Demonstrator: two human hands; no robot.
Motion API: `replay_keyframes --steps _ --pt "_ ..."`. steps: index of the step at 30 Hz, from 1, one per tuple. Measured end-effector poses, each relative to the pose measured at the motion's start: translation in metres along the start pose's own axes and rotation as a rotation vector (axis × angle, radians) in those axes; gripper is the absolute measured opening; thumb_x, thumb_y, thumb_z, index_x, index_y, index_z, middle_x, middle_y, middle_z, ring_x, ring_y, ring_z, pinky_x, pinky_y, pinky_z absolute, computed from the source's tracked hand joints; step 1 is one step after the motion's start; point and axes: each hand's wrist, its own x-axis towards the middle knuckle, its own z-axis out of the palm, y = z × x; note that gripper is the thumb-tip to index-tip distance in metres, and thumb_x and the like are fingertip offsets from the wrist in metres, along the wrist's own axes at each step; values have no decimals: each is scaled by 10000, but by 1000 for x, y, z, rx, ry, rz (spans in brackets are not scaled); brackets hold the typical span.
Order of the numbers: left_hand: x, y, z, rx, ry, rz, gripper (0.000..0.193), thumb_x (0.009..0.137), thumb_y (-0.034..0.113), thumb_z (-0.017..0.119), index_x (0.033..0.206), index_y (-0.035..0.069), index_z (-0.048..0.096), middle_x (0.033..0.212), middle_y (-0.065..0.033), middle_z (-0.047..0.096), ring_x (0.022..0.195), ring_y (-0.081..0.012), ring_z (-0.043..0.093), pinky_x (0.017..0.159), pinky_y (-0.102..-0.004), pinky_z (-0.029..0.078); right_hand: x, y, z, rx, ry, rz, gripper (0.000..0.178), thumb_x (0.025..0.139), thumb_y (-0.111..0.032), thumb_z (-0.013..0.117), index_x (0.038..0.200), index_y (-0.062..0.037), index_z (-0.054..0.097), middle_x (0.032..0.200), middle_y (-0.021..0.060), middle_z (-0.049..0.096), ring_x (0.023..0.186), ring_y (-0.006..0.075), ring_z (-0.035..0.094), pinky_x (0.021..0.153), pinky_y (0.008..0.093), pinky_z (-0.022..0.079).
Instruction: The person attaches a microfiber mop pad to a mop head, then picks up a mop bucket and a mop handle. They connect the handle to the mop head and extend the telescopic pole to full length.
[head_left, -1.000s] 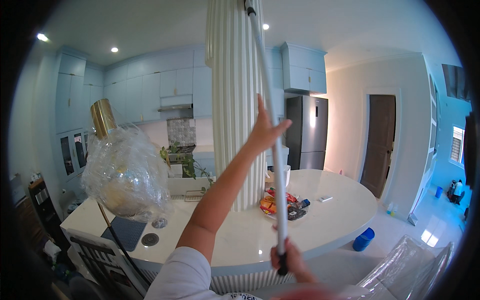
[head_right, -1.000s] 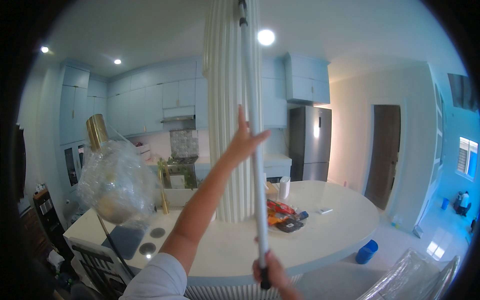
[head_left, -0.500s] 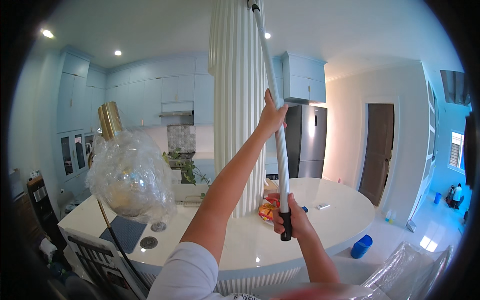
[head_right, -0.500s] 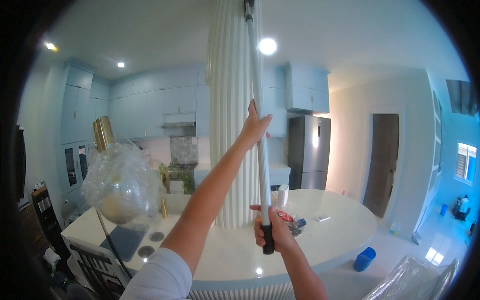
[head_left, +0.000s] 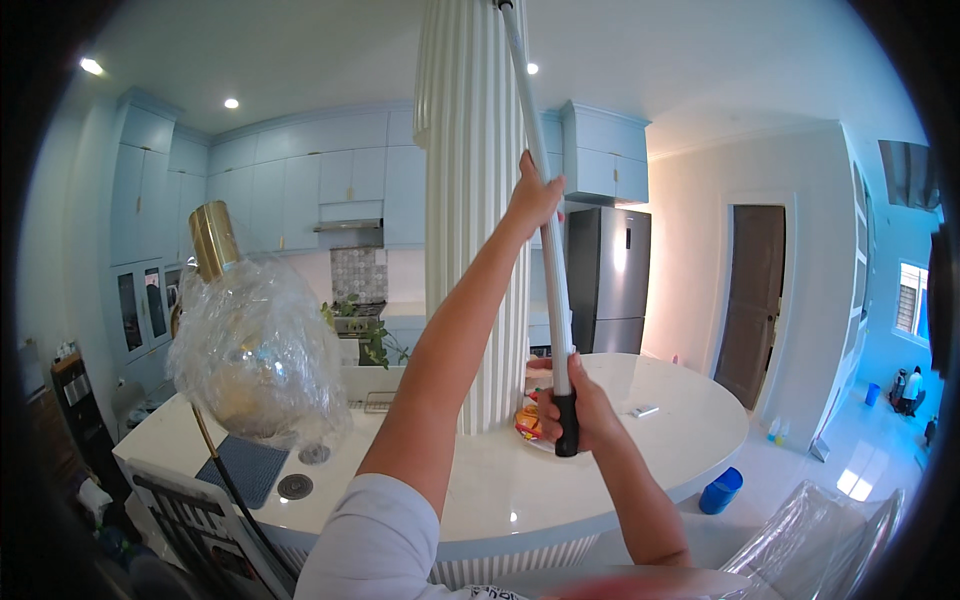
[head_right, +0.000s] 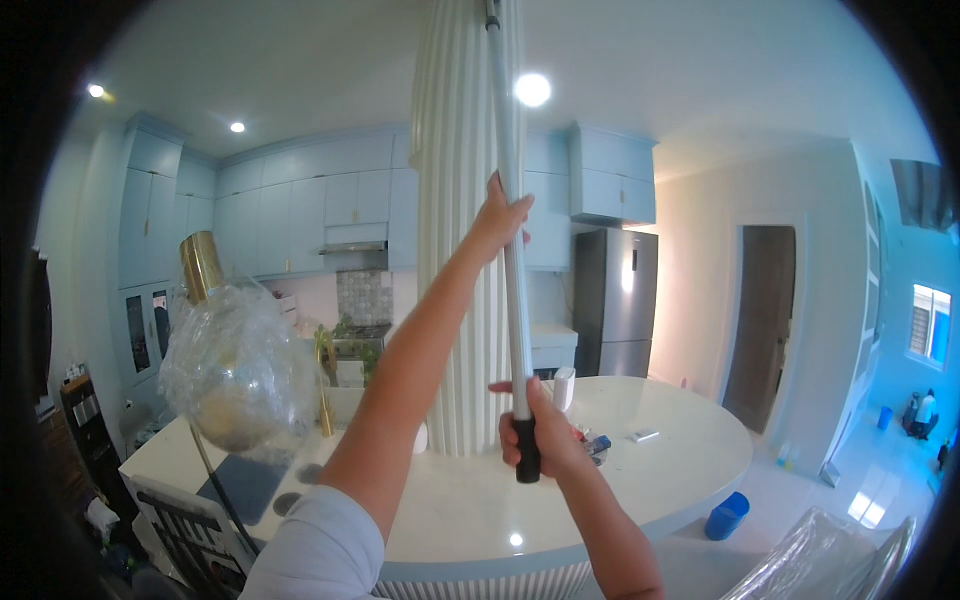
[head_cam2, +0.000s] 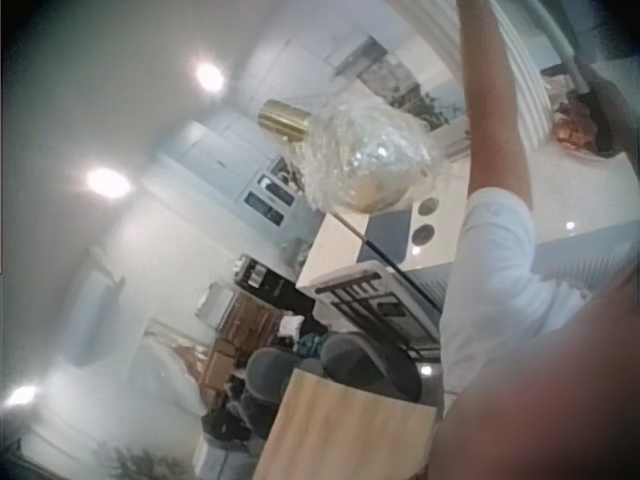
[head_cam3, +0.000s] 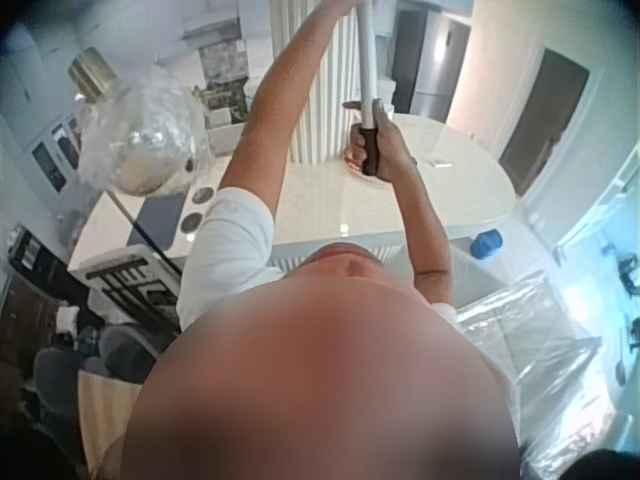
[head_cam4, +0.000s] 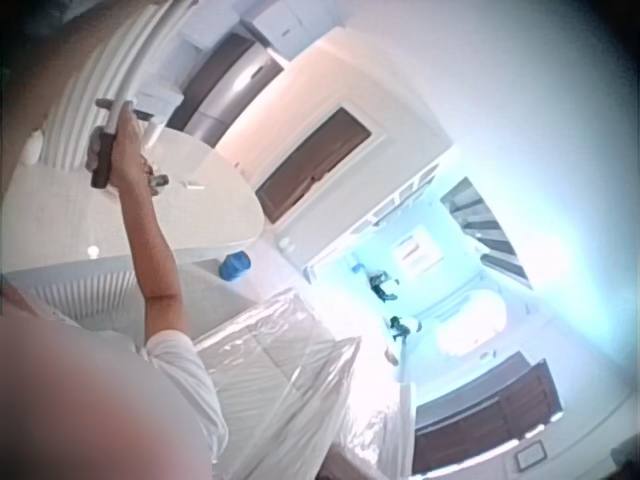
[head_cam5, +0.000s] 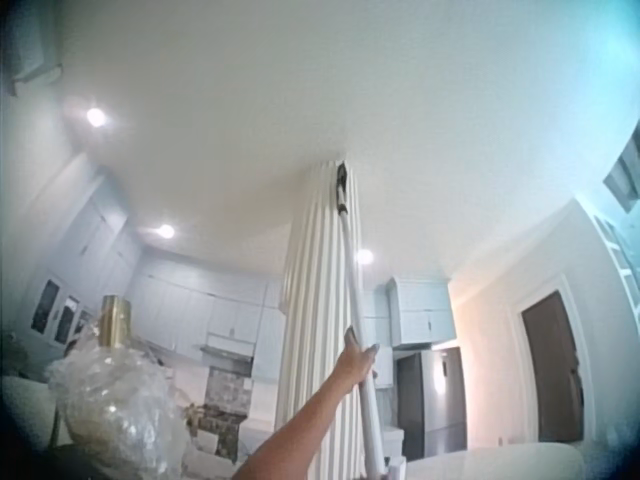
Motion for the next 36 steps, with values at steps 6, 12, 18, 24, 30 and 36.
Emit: replay_keyframes --steps 6,12,18,24,30,36 --pt "68 20 -2 88 139 -33 776 723 29 583 1300 9 64 1019 -238 477 698 -263 587 497 -329 526 3 -12 3 29 -20 -4 580 891 -537 195 1148 -61 404 523 23 362 380 128 357 401 265 342" --pt "51 15 -1 -311 17 -173 674 741 66 620 1252 -63 201 1089 -240 467 809 -296 603 628 -318 561 -97 61 -11 129 -3 102 634 874 -563 213 1167 -28 385 493 50 403 386 119 381 376 250 332" --pt "57 -16 18 -543 92 -126 477 732 75 634 1065 -98 338 873 -178 539 689 -266 611 573 -328 553 -253 130 -18 180 28 273 755 833 -617 278 1191 40 376 528 74 423 443 126 393 428 249 321" --pt "49 -43 24 -528 -10 -127 231 774 218 633 748 31 500 606 -71 508 546 -165 527 515 -312 481 -332 90 35 75 437 539 825 765 -647 415 1204 51 375 665 59 475 563 102 410 506 223 308" --pt "-54 -50 62 -328 44 -203 283 762 178 631 870 -31 474 669 -90 513 558 -194 561 535 -309 517 -418 132 12 -565 515 801 545 756 -375 578 1183 -76 420 741 66 546 705 165 543 657 252 429" --pt "-172 -43 81 -371 4 -375 629 758 176 619 1201 8 206 859 -128 469 554 -193 523 517 -307 524 -564 160 26 -619 660 964 427 734 -293 611 1071 -59 493 725 46 543 669 151 519 611 262 420"
